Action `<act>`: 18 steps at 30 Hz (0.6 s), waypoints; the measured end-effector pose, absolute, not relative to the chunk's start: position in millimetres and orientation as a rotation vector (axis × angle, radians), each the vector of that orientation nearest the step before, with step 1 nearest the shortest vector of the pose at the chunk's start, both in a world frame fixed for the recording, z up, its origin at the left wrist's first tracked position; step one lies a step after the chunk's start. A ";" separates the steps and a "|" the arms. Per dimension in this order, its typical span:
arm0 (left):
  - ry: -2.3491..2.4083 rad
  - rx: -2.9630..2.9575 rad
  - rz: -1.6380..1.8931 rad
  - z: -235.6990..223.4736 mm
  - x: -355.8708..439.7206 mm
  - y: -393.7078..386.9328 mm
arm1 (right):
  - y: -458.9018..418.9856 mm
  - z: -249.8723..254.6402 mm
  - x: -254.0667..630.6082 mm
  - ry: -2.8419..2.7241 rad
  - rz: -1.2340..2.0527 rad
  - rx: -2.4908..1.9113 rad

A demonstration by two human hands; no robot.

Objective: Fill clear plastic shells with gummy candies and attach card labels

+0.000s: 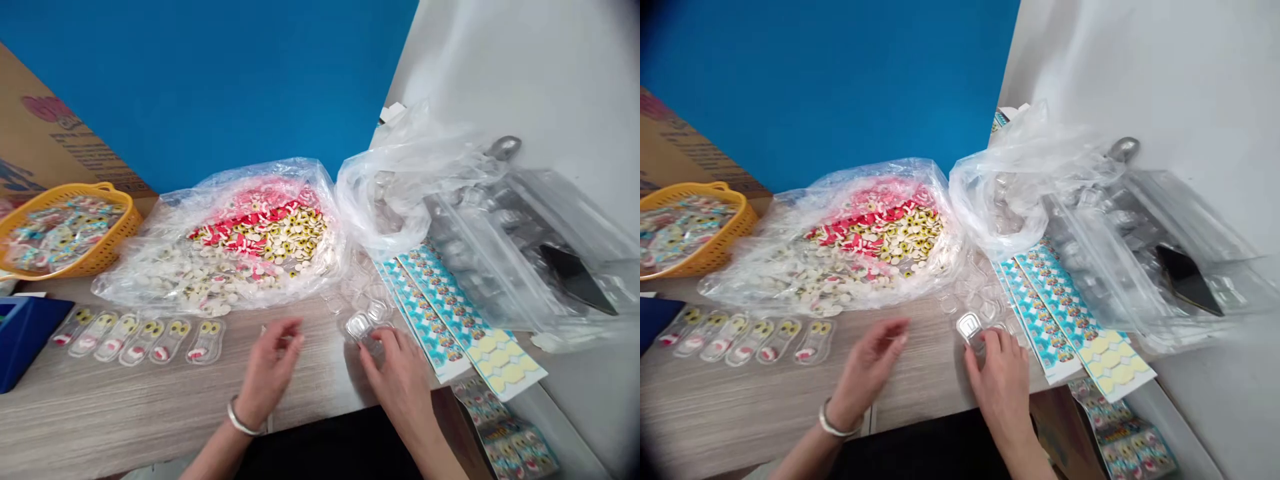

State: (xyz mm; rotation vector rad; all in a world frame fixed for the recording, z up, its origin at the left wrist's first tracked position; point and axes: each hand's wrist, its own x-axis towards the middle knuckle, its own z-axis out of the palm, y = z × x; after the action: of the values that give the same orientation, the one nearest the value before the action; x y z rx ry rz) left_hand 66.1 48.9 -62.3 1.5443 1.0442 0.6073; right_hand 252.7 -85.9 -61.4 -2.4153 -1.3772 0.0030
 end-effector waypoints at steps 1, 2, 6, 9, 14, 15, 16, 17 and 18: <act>0.935 1.350 0.560 -62.2 78.8 43.3 | -80.6 -57.7 246.1 -1.355 0.071 -2.333; 0.835 1.159 0.525 -62.1 90.2 39.2 | -74.5 -54.4 239.3 -1.334 0.155 -2.244; 0.620 0.628 0.548 -61.9 115.8 41.9 | -43.6 -46.8 217.7 -1.281 0.430 -1.974; 0.573 0.513 0.632 -63.3 114.6 59.0 | -19.6 -44.0 213.3 -1.278 0.499 -1.901; 0.598 0.475 0.724 -66.3 102.5 85.3 | 8.8 -39.3 218.4 -1.246 0.734 -1.822; 0.607 0.470 0.731 -66.9 101.1 87.7 | 11.9 -38.8 219.0 -1.233 0.776 -1.814; 0.613 0.464 0.732 -67.8 100.1 89.3 | 13.9 -38.4 219.3 -1.224 0.807 -1.809; 0.620 0.457 0.733 -68.8 99.3 90.2 | 14.9 -38.5 219.4 -1.218 0.824 -1.808; 0.630 0.449 0.740 -70.1 98.5 90.8 | 14.8 -38.9 219.5 -1.214 0.819 -1.814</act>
State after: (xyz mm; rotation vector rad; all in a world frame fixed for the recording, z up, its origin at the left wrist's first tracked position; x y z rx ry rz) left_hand 98.5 90.8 -70.1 0.4487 0.6304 0.7402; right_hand 219.5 14.8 -38.9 -1.8143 -1.2140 0.8193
